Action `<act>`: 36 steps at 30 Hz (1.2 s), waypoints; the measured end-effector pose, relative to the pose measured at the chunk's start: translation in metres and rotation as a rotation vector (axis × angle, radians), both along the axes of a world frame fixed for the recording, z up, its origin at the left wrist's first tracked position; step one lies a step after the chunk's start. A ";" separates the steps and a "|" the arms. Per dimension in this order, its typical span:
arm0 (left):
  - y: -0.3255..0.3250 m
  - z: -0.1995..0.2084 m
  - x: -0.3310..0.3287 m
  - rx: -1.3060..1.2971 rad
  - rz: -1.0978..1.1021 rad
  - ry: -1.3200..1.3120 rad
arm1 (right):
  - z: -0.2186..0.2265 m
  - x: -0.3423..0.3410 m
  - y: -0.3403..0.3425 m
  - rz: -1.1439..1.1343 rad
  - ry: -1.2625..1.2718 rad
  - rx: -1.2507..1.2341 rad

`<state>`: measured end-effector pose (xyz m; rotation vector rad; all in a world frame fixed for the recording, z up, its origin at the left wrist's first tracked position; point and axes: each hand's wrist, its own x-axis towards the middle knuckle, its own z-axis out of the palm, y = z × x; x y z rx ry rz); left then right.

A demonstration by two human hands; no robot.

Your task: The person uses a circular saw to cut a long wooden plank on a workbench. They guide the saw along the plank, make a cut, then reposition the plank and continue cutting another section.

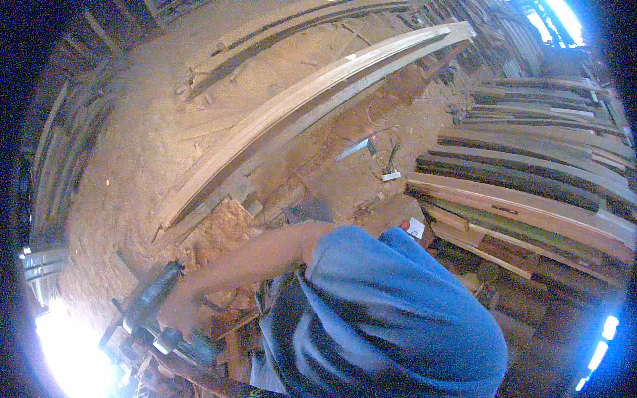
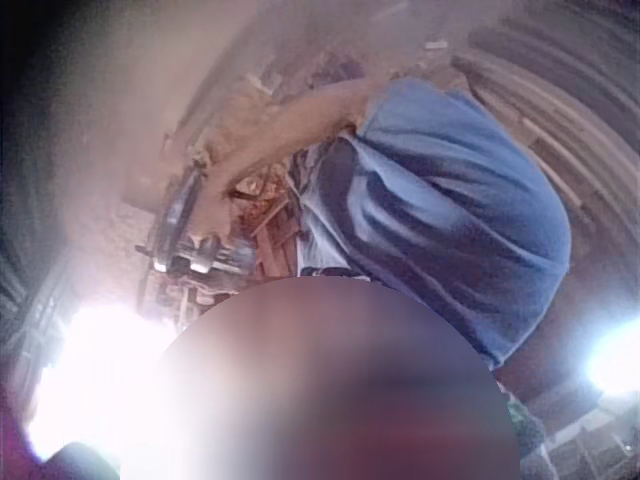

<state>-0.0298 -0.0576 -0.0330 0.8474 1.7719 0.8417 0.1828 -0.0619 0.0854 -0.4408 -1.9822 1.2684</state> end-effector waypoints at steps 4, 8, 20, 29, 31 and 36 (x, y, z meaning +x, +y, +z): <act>-0.037 0.018 0.015 0.024 -0.032 0.057 | 0.007 0.029 -0.036 0.046 0.063 -0.047; -0.081 0.052 0.074 0.058 -0.117 0.097 | 0.049 0.096 -0.108 -0.062 -0.046 0.010; -0.252 0.168 0.419 0.307 -0.506 0.012 | 0.143 0.445 -0.459 -0.536 -0.118 0.030; -0.318 0.182 0.675 0.231 -1.007 -0.250 | 0.123 0.584 -0.635 -1.178 -0.147 -0.391; -0.359 0.187 0.738 0.440 -1.272 -0.178 | 0.124 0.602 -0.673 -1.351 -0.259 -0.440; -0.446 0.159 0.910 0.340 -1.787 -0.194 | 0.119 0.637 -0.750 -1.921 -0.318 -0.594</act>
